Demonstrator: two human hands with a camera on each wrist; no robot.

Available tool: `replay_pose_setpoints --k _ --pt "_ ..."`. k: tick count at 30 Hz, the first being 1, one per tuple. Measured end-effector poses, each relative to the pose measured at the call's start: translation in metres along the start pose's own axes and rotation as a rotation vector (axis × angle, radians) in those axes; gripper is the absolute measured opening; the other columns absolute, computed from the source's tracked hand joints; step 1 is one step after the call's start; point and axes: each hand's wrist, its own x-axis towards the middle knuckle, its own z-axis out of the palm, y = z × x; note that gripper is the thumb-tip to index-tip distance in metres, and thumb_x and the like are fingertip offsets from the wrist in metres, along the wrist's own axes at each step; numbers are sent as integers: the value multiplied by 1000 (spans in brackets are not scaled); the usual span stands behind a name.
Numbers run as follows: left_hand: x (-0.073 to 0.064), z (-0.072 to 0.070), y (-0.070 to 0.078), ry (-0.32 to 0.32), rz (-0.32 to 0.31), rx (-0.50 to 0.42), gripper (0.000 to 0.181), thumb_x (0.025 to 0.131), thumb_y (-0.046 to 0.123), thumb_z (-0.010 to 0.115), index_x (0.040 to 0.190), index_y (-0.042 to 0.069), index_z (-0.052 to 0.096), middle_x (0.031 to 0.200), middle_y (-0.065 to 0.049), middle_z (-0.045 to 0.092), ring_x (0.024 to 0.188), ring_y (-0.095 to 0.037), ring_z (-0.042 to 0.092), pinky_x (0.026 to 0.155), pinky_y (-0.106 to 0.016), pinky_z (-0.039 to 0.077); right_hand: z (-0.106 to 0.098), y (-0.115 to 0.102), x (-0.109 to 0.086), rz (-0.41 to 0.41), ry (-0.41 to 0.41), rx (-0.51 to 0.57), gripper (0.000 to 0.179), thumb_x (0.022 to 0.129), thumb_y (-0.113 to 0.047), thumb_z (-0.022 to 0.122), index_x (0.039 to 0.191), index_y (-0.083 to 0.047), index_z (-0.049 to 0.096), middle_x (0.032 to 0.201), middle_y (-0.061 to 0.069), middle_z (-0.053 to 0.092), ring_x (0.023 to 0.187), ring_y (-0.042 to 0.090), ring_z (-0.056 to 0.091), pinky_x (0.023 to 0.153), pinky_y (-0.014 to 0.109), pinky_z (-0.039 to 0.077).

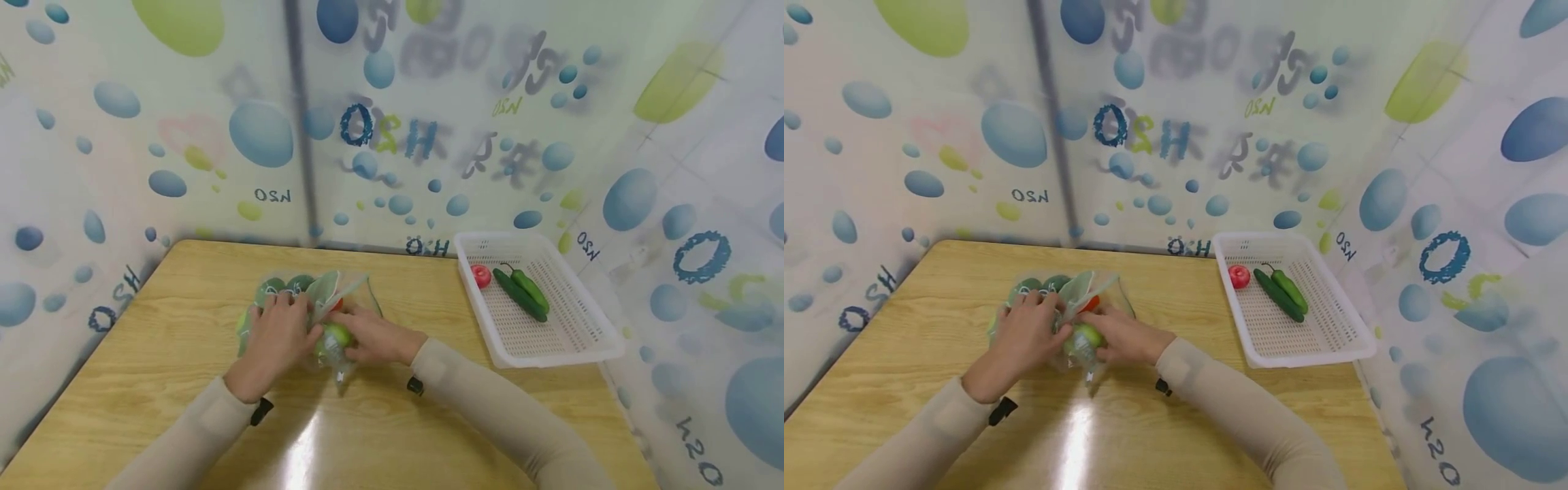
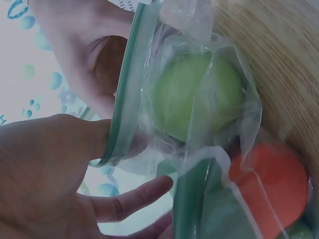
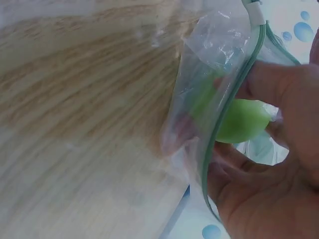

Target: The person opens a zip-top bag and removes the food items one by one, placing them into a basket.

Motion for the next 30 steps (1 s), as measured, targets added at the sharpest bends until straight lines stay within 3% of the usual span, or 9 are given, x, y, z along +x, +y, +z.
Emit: replay_pose_setpoints --k 3,7,11,22,30 --pt "1 -1 -4 -16 -25 4 45 105 32 83 134 1 73 144 -37 68 133 -62 61 102 -85 48 3 -3 4 16 11 9 79 104 -8 85 175 -17 50 176 24 52 143 28 67 118 38 61" --pt "2 -2 -9 -85 -53 -9 62 108 37 80 155 -2 65 161 -41 58 148 -70 53 108 -100 40 8 -6 8 57 22 -2 75 107 -16 86 172 -19 50 172 22 56 143 29 68 118 38 62" --pt "1 -1 -11 -131 -62 -21 63 111 38 75 159 -1 63 165 -42 55 152 -71 50 111 -102 37 10 -7 10 59 24 -7 76 107 -20 87 172 -17 49 166 22 61 136 26 71 112 33 63" --pt "2 -1 -13 -153 -63 -40 59 114 40 69 158 2 65 166 -42 55 154 -71 48 114 -103 32 2 -6 2 46 22 -23 74 102 -21 90 168 -18 58 161 17 68 128 18 73 103 24 62" --pt "2 0 -14 -181 -68 -57 63 115 45 64 160 1 63 167 -44 53 155 -71 47 116 -102 31 -11 -9 -10 50 26 -37 70 101 -20 91 165 -19 61 162 15 68 132 19 73 110 29 63"
